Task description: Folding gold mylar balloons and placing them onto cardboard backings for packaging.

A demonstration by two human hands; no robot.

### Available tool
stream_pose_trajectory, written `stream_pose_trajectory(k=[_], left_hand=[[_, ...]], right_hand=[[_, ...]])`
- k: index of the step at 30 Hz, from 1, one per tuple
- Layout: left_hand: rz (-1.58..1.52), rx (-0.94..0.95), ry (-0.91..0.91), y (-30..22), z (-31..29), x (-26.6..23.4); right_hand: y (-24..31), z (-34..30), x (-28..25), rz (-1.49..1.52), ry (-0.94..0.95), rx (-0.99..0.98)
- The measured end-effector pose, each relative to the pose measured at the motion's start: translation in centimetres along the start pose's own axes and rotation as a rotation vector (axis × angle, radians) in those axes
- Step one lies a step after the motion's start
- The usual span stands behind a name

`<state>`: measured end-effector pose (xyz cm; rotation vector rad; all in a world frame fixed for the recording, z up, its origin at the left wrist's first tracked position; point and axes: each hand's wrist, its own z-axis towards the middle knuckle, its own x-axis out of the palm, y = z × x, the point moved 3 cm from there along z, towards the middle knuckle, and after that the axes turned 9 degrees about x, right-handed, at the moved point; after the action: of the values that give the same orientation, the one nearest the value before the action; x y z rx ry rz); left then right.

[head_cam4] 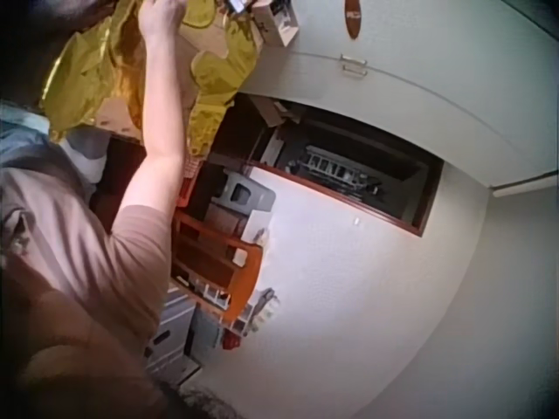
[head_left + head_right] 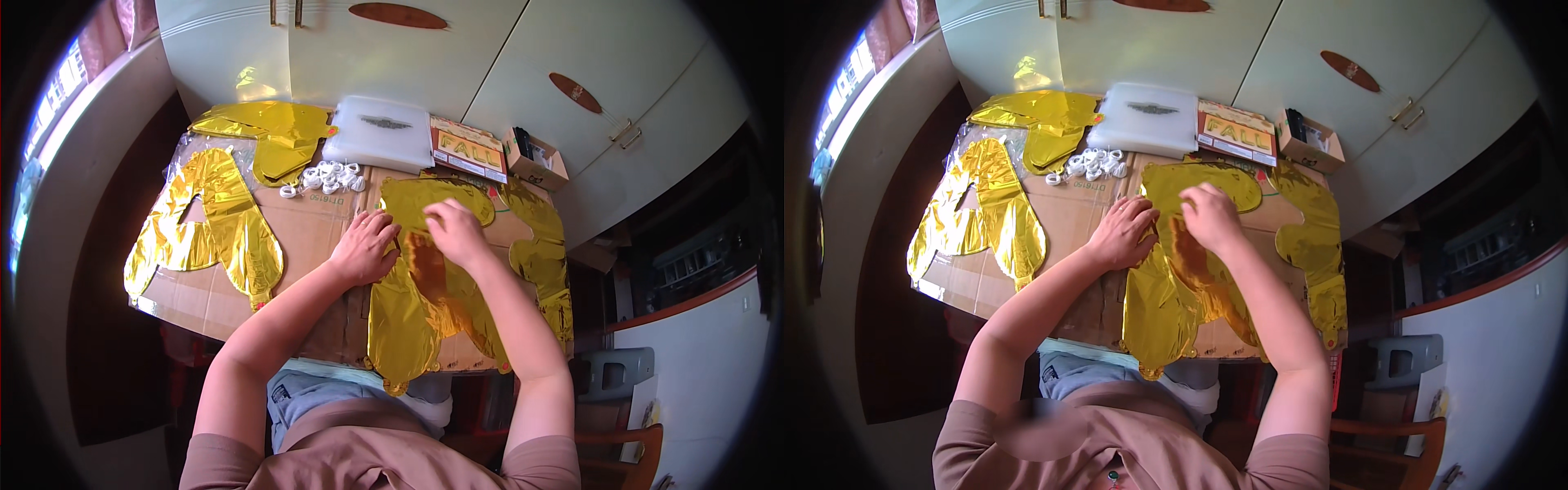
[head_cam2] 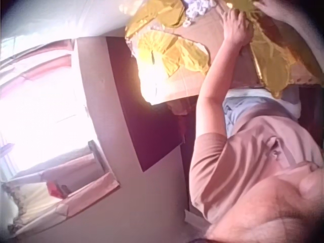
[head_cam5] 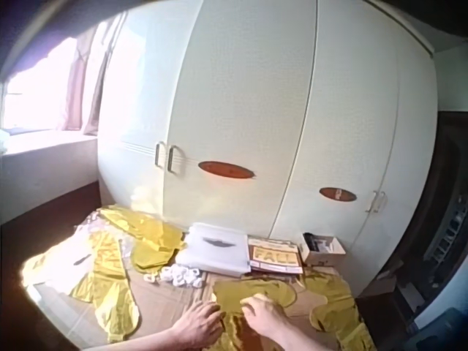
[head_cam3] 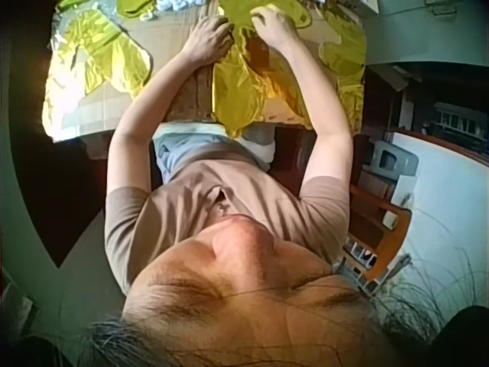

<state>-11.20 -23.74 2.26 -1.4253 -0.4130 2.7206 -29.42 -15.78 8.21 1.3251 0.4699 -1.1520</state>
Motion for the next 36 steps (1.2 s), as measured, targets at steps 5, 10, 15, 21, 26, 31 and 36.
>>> stream_pose_trajectory(k=[5,10,15,21,26,31,36], left_hand=[[0.032,0.024,0.02,-0.4,0.6,0.0],[0.034,0.015,0.009,-0.5,0.2,-0.1],[0.024,0.001,0.009,-0.4,0.2,-0.1],[0.037,0.017,-0.014,-0.3,0.1,0.1],[0.03,-0.003,0.004,0.0,-0.4,-0.1],[-0.004,-0.005,-0.002,-0.3,0.1,-0.3],[-0.028,-0.003,-0.012,-0.3,0.3,-0.4]], right_hand=[[1.4,4.1,5.1,-0.001,0.06,-0.219],[1.0,6.6,7.8,-0.111,0.133,-0.063],[0.0,7.4,8.5,-0.082,0.117,-0.087],[-0.3,6.9,8.2,-0.017,0.042,-0.162],[0.1,4.7,5.7,0.036,-0.031,-0.203],[-1.5,3.5,5.8,-0.119,0.016,-0.119],[-1.5,4.2,6.5,-0.149,0.081,-0.114]])
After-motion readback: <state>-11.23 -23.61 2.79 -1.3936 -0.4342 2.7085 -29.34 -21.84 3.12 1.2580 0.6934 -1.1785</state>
